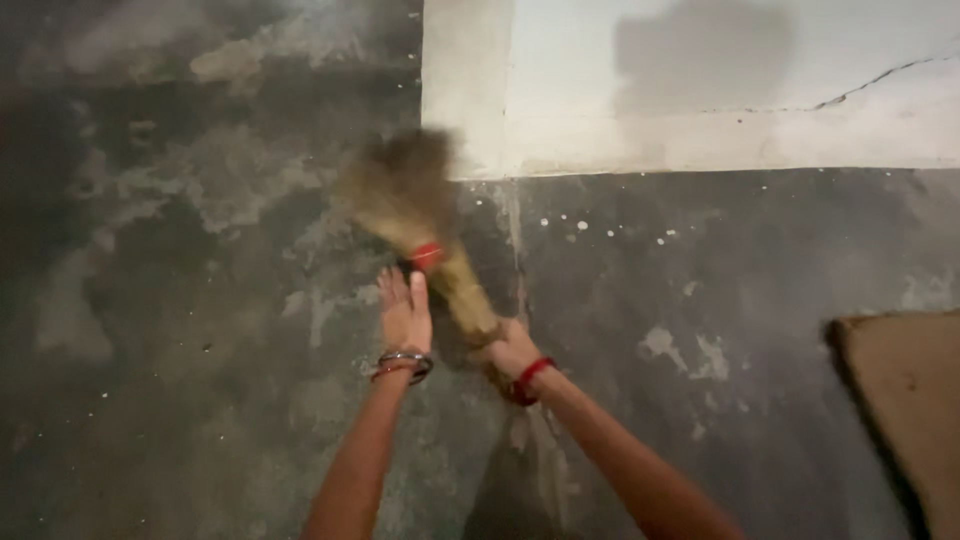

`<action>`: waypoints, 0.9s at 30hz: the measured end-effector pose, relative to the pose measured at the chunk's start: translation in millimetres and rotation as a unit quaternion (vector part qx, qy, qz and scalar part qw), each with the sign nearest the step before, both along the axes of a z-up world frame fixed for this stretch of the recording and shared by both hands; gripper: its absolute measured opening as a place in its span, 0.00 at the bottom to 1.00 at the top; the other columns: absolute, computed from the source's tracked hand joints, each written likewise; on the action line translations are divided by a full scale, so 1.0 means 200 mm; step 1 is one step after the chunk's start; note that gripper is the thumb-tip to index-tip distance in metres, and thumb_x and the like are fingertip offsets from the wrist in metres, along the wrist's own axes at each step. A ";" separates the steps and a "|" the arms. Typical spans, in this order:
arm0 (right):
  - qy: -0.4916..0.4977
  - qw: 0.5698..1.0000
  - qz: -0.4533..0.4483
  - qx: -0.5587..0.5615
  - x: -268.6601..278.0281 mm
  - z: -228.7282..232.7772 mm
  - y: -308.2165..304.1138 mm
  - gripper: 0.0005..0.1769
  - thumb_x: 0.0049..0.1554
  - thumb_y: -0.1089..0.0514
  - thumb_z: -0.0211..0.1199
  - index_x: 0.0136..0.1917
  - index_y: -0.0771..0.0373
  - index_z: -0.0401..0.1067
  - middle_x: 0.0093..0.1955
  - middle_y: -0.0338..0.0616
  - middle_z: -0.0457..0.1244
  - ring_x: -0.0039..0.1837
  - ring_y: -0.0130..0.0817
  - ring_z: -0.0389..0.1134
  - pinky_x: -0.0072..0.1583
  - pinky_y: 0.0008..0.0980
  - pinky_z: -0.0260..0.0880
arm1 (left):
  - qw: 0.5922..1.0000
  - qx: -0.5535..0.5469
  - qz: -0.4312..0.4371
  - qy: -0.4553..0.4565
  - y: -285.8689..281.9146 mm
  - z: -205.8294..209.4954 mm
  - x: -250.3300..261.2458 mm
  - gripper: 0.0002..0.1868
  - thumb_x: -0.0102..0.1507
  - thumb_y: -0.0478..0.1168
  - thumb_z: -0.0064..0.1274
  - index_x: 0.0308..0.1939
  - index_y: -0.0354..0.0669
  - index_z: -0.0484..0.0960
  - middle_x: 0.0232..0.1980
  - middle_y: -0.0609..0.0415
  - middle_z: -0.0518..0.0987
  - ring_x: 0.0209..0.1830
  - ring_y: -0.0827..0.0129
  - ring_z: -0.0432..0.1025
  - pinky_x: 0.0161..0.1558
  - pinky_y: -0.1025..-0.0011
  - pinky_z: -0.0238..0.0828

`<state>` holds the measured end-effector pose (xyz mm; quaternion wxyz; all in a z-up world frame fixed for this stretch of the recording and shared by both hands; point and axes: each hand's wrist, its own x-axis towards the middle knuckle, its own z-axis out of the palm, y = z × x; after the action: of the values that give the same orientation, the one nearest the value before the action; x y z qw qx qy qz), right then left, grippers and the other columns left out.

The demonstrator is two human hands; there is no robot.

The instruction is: The person sweeps a concrete floor using a traditional straw broom. They move around a plastic storage unit and a chair, sweeping debris from the center of the room towards the edges and corners.

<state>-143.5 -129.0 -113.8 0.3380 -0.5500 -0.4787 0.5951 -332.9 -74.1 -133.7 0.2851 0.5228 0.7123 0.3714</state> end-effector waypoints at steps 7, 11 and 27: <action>-0.152 0.981 0.006 0.119 -0.05 0.12 -0.28 0.32 0.48 0.62 0.66 0.67 0.62 0.69 0.46 0.50 0.69 0.46 0.42 0.70 0.48 0.41 0.70 | 0.929 -0.092 0.143 -0.328 0.06 0.09 -0.04 0.60 0.58 0.83 0.28 0.75 0.37 0.64 0.76 0.42 0.64 0.76 0.50 0.59 0.72 0.55 0.52; -0.366 0.930 0.038 0.006 0.25 -0.01 -0.28 0.31 0.51 0.50 0.71 0.65 0.60 0.70 0.53 0.58 0.70 0.56 0.53 0.71 0.56 0.47 0.71 | 0.904 -0.055 0.106 -0.411 0.13 0.05 -0.08 0.63 0.57 0.84 0.31 0.75 0.32 0.61 0.76 0.43 0.67 0.77 0.56 0.61 0.75 0.59 0.50; -0.124 0.955 0.235 -0.134 0.68 -0.37 -0.96 0.24 0.55 0.51 0.64 0.62 0.60 0.75 0.51 0.46 0.74 0.53 0.40 0.75 0.54 0.37 0.76 | 0.948 -0.017 0.154 -0.278 0.11 0.27 -0.08 0.53 0.65 0.78 0.25 0.59 0.31 0.81 0.62 0.37 0.79 0.65 0.48 0.71 0.67 0.53 0.62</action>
<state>-7.4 -320.3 -187.1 0.0496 -0.5313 -0.5489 0.6434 -348.5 -51.2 -79.6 0.4201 0.2782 0.6827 0.5293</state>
